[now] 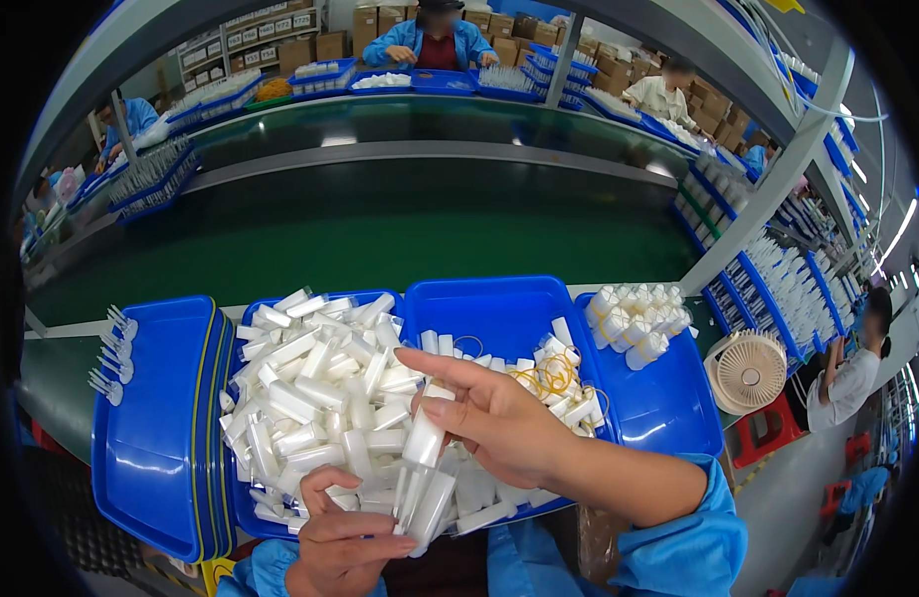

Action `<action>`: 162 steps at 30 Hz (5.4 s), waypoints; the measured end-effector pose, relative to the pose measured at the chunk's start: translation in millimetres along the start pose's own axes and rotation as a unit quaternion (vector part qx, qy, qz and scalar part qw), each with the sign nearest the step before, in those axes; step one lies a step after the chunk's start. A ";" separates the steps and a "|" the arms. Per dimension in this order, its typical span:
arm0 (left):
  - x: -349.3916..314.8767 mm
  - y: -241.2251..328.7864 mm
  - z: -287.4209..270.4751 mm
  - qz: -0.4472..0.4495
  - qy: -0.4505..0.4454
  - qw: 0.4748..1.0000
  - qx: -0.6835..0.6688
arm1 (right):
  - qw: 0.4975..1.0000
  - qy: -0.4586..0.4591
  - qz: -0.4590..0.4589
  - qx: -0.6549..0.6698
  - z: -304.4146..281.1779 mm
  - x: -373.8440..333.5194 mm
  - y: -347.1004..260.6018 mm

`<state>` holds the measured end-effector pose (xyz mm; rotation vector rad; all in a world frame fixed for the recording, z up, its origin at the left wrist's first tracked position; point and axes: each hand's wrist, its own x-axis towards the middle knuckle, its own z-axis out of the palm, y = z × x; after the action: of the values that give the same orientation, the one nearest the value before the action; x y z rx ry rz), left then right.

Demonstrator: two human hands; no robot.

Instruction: The recorder is assembling small plastic components and organizing them into trays on a production line.

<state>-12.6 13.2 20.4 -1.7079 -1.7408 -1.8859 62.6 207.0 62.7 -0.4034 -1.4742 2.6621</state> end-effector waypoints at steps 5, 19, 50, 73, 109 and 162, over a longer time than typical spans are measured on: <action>1.9 -0.1 -0.4 0.006 -0.018 1.000 0.002 | 0.999 -0.018 0.018 0.029 -8.9 -7.1 -4.3; -5.0 -2.2 1.3 0.089 -0.062 0.992 0.072 | 0.923 -0.011 -0.069 -0.377 -3.4 -30.5 -21.9; -4.3 8.5 -27.5 -0.070 -0.004 0.995 0.073 | 0.527 -0.168 -0.290 -0.781 -32.4 95.5 -2.3; 1.0 11.3 -4.3 -0.031 -0.042 0.991 0.124 | 0.994 -0.021 0.017 -0.104 -7.0 5.6 -11.6; -11.6 31.8 10.8 -0.357 -0.079 0.785 -0.500 | 0.820 -0.127 -0.372 -0.415 20.9 -73.0 17.6; 4.4 25.2 11.6 -0.141 -0.306 0.940 -0.055 | 0.909 -0.242 -0.284 -0.183 24.6 -85.2 23.4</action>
<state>9.8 15.1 37.2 -2.3949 -2.2206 -1.6762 139.7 158.1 71.8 0.6365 -1.8549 2.0869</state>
